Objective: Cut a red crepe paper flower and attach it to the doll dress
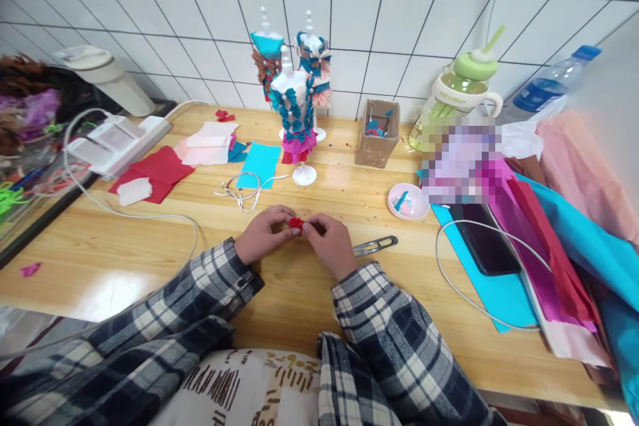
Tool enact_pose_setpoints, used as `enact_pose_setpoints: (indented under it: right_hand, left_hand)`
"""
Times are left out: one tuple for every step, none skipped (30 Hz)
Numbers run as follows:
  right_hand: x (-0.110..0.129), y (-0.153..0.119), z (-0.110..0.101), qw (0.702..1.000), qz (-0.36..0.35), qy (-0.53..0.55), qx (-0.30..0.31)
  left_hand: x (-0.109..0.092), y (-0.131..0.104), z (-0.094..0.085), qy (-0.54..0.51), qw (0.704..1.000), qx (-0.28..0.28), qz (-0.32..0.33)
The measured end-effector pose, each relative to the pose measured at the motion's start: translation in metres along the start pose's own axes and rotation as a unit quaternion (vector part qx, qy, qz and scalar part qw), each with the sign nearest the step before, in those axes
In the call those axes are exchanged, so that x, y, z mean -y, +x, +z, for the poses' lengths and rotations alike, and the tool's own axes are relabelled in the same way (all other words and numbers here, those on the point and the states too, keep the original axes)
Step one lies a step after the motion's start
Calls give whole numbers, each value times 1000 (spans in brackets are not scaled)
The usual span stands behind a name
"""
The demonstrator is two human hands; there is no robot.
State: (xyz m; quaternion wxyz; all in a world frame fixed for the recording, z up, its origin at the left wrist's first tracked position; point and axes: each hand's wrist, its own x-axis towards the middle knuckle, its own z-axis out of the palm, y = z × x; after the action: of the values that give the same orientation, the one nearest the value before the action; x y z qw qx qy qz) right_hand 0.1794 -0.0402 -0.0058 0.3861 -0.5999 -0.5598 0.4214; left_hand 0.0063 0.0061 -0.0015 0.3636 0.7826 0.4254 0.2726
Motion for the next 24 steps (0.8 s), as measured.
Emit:
enact_pose_setpoints:
  right_hand:
    - [0,0,0,1000,0,3,-1]
    - [0,0,0,1000,1,13,0]
    - [0,0,0,1000,1,29,3]
    - [0,0,0,999,2,47,9]
    - [1,-1,0,998,2,60,14]
    - [1,-1,0,998,2,65,17]
    - [1,0,1,998,2,60,17]
    - [1,0,1,999,2,49,15]
    - [1,0,1,999,2,37,12]
    - [2,0,1,1000,2,28,8]
    - [2,0,1,1000,-1,24,3]
    - [3,-1,0,1000,-9,19,-4]
    - [4,-2,-1,999,-26,11,-15]
    - [6,-4,-1,998,-51,4,-29]
    - [7,-6,-2,996,-80,1,-43]
    - [9,-8,-2,993,-109,5,-51]
    - [11,-10,-2,989,-134,16,-52]
    - [13,-12,-2,987,-152,33,-46]
    - [14,-14,-1,985,-162,51,-34]
    - [15,-15,0,983,-166,69,-21]
    - [15,-16,1,982,-165,87,-10]
    - [15,-17,2,981,-161,107,-4]
    - [15,-17,4,980,-155,128,-4]
    - [15,-17,5,978,-147,148,-7]
  left_hand:
    - [0,0,-1,2,1000,3,4]
    - [1,0,-1,3,1000,3,6]
    - [1,0,-1,4,1000,1,8]
    - [2,0,-1,7,1000,-2,10]
    - [2,-1,-1,12,1000,-6,12]
    - [2,-1,0,18,1000,-9,15]
    - [2,-1,0,26,999,-11,19]
    - [3,-1,1,33,999,-10,24]
    - [3,-1,2,40,999,-8,30]
    - [3,-1,2,46,998,-6,37]
    - [3,-2,2,54,998,-4,44]
    - [2,-2,2,63,997,-7,51]
    - [1,-2,1,76,995,-17,59]
    - [0,-3,-1,91,993,-34,71]
    - [-2,-4,-3,108,988,-60,88]
    - [-4,-5,-6,126,981,-91,113]
    - [-6,-7,-9,143,971,-125,146]
    - [-8,-8,-12,158,957,-161,182]
    - [-10,-10,-14,171,941,-195,216]
    - [-11,-12,-16,180,926,-222,245]
    - [-13,-14,-17,185,914,-243,266]
    - [-14,-15,-18,186,907,-256,279]
    - [-15,-16,-18,184,904,-261,284]
    - [-15,-17,-17,181,906,-259,282]
